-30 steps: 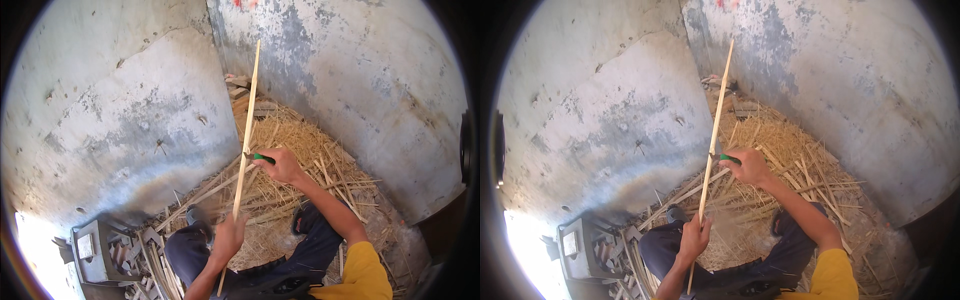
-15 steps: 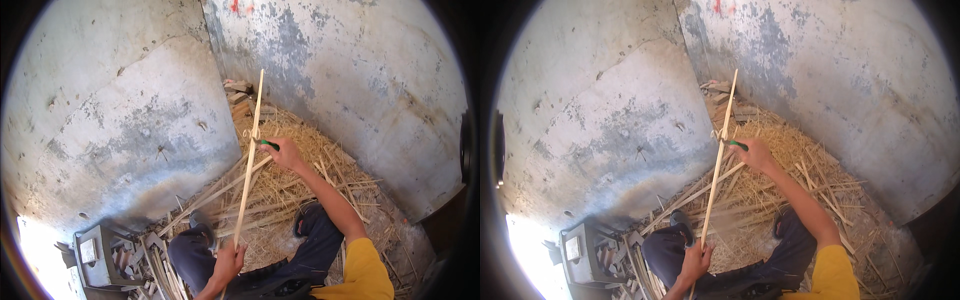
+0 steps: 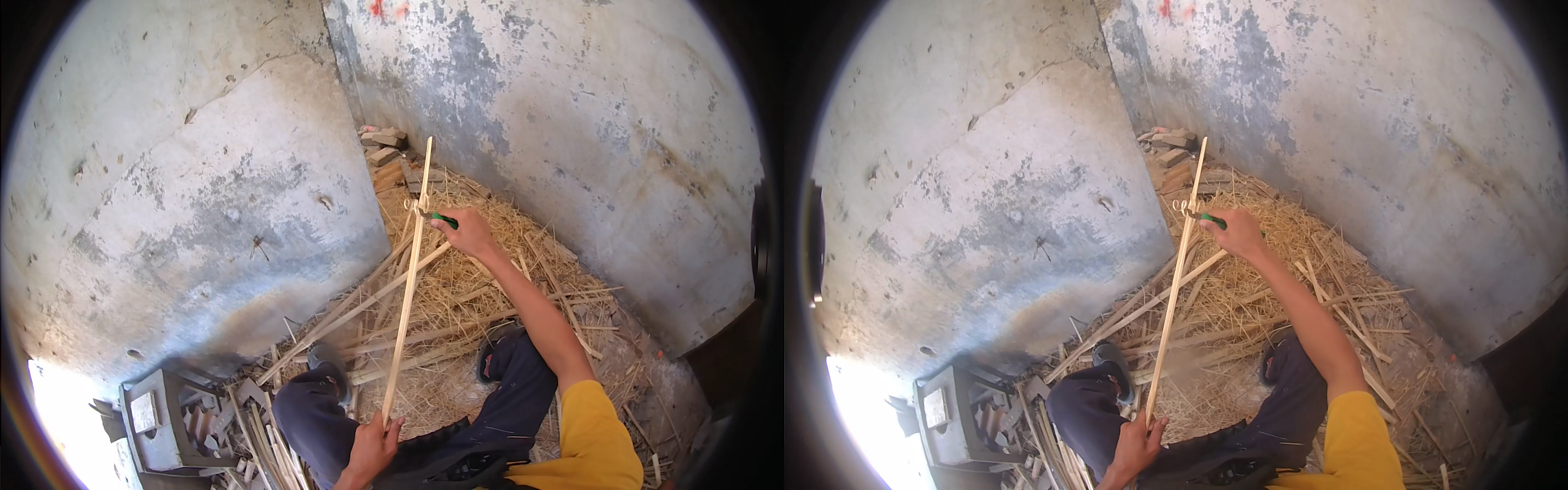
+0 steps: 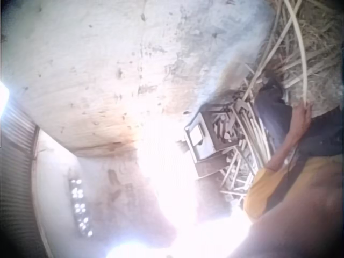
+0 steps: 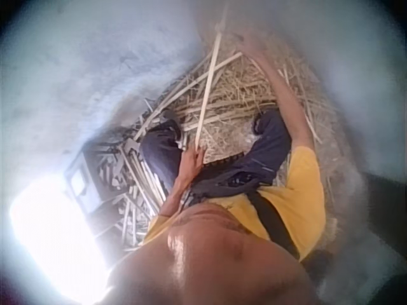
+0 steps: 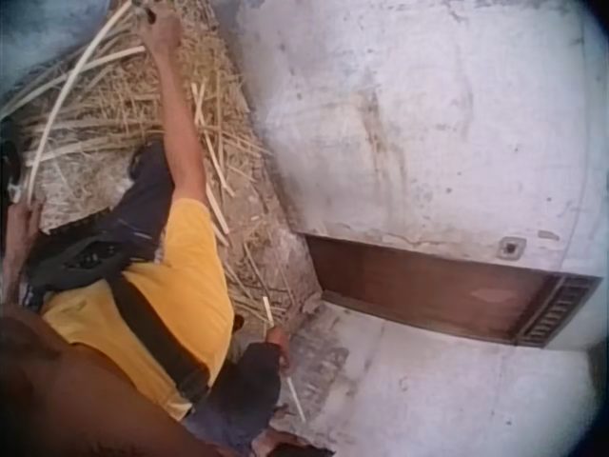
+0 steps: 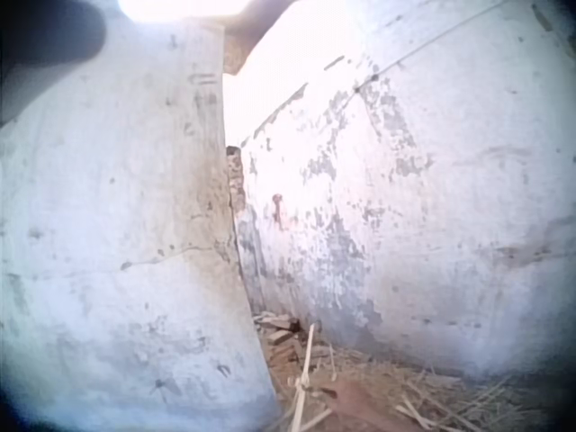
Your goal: The person shaves thin strips of wood from a long piece of bamboo using a utility knife while squatting on a floor covered in wood shavings.
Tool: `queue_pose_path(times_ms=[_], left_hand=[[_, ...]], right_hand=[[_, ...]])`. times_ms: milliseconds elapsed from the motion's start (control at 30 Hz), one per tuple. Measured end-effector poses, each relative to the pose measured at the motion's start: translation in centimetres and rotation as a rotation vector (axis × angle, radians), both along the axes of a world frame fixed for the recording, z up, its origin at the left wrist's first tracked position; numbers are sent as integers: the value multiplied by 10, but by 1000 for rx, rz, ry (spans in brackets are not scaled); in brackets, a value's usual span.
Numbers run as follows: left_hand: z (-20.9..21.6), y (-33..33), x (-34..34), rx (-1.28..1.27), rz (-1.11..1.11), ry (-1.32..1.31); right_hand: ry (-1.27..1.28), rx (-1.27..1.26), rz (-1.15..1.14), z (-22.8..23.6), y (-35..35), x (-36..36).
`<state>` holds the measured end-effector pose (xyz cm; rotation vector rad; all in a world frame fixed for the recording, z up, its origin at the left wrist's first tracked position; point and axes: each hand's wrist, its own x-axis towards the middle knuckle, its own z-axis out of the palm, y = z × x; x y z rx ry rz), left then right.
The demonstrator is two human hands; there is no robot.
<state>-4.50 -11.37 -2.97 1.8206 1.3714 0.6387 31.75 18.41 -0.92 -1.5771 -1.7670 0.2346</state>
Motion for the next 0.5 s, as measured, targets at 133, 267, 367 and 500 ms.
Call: queue_pose_path(times_ms=[133, 267, 367, 500], left_hand=[[1, -1, -4, 10, 1, 12], [0, 3, -1, 32, -20, 25], [-8, 3, -1, 12, 18, 11], [-9, 13, 6, 44, 13, 39]], right_hand=[[70, 20, 15, 1, -1, -6], [310, -13, 198, -15, 11, 20], [959, -511, 358, -2, 0, 19], [858, -387, 312, -9, -10, 17]])
